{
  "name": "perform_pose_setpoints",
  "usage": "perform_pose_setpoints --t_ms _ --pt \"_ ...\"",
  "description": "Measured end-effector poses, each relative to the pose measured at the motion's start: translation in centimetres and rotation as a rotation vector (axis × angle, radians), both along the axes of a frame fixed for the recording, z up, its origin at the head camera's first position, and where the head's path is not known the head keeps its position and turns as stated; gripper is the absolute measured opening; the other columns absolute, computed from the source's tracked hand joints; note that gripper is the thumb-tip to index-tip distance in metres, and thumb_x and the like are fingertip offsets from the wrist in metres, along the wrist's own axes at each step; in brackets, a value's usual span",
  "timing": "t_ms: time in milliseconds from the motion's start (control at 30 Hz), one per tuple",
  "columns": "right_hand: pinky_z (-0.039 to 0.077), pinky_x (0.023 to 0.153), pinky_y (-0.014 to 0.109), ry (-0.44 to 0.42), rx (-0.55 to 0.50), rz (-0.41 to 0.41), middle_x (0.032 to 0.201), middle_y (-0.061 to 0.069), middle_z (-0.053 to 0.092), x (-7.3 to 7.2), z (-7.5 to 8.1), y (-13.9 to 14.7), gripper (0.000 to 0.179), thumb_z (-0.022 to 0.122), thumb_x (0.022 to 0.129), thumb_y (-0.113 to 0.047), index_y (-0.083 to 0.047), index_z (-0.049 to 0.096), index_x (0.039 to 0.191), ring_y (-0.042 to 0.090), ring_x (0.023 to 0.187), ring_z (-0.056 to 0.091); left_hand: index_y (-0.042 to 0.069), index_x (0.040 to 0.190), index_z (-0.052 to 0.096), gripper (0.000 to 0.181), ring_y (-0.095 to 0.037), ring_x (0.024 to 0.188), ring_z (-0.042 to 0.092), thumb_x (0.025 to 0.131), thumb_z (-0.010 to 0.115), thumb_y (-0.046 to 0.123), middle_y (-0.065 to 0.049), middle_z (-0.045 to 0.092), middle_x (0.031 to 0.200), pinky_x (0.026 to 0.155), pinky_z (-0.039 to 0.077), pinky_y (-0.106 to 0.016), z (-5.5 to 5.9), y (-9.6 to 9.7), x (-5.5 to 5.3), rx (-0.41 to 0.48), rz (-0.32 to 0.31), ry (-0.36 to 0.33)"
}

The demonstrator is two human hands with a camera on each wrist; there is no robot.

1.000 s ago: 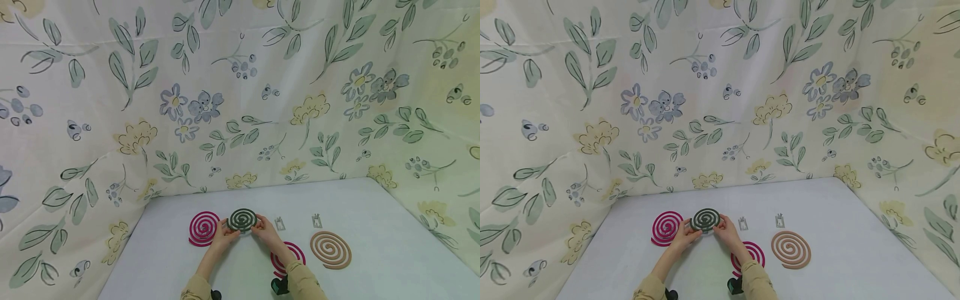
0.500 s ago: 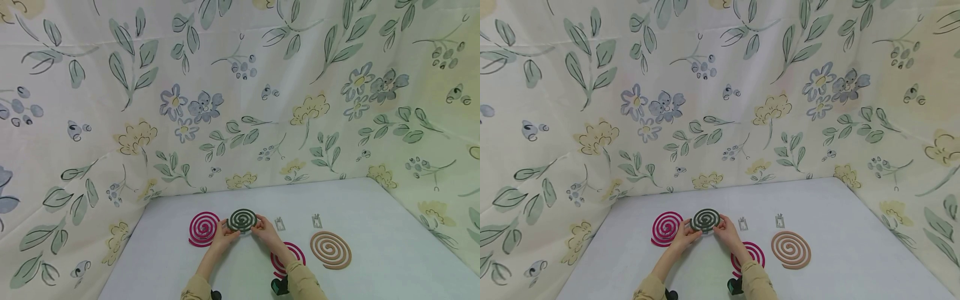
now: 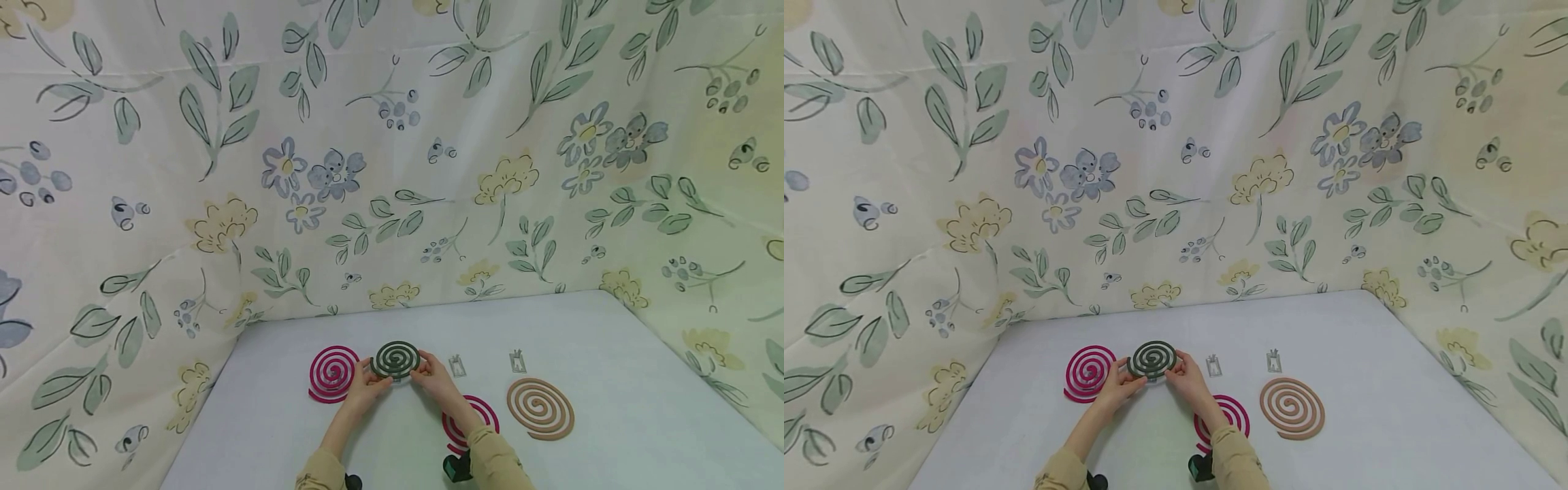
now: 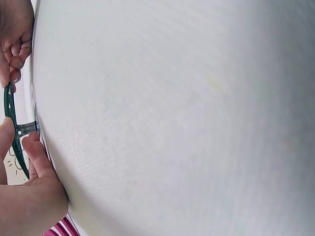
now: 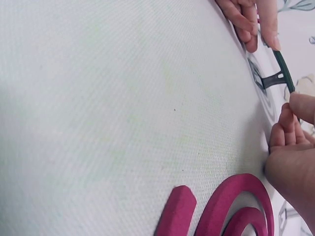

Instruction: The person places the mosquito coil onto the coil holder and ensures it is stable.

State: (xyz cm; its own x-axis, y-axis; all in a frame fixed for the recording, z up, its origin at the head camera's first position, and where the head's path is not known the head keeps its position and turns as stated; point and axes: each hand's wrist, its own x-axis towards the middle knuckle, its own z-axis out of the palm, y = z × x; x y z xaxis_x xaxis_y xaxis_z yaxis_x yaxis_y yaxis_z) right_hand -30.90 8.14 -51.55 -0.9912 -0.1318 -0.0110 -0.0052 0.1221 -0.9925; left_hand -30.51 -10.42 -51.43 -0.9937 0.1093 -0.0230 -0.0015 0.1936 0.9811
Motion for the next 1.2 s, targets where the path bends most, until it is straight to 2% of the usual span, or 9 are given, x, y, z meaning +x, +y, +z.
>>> perform_pose_setpoints --t_ms 233,467,600,900,1200 --pt "0.036 0.062 0.019 0.011 -0.004 0.000 0.087 0.004 0.049 0.2 0.3 -0.1 0.057 0.056 0.092 -0.003 0.010 0.029 0.140 0.012 0.075 0.042 -0.005 0.139 0.021 0.073 -0.010 0.077 0.050 0.086 0.069 0.012 -0.010 0.061 0.088 0.069 0.044 -0.022 0.1 0.1 0.0 -0.022 0.012 -0.020" --pt "0.036 0.062 0.018 0.011 -0.012 0.007 0.087 0.008 0.048 1.9 2.8 -0.2 0.054 0.053 0.092 0.001 0.014 0.029 0.139 0.014 0.075 0.041 -0.005 0.138 0.022 0.074 -0.011 0.076 0.049 0.085 0.069 0.014 -0.008 0.060 0.086 0.068 0.043 -0.021 0.1 0.1 -0.2 -0.042 0.021 -0.026" --pt "0.035 0.062 0.018 0.019 -0.011 0.005 0.087 0.008 0.049 2.4 3.4 -0.2 0.054 0.053 0.092 0.001 0.015 0.029 0.138 0.013 0.075 0.041 -0.005 0.138 0.022 0.074 -0.010 0.076 0.049 0.085 0.070 0.014 -0.008 0.060 0.086 0.069 0.043 -0.021 0.0 0.1 -0.3 -0.037 0.017 -0.019" --pt "0.036 0.063 0.019 0.027 -0.002 0.003 0.088 0.010 0.050 2.1 3.0 -0.3 0.054 0.053 0.091 0.001 0.015 0.029 0.138 0.014 0.076 0.042 -0.004 0.138 0.022 0.073 -0.011 0.077 0.050 0.085 0.070 0.014 -0.008 0.061 0.087 0.071 0.044 -0.023 -0.2 0.0 -0.3 -0.043 0.019 -0.030" --pt "0.037 0.062 0.020 0.004 0.019 -0.013 0.087 0.004 0.050 0.1 0.1 -0.2 0.058 0.057 0.092 -0.004 0.008 0.030 0.141 0.011 0.074 0.042 -0.004 0.138 0.022 0.073 -0.011 0.077 0.050 0.085 0.070 0.014 -0.008 0.061 0.087 0.070 0.044 -0.022 -0.1 0.0 -0.1 -0.052 0.019 -0.025"
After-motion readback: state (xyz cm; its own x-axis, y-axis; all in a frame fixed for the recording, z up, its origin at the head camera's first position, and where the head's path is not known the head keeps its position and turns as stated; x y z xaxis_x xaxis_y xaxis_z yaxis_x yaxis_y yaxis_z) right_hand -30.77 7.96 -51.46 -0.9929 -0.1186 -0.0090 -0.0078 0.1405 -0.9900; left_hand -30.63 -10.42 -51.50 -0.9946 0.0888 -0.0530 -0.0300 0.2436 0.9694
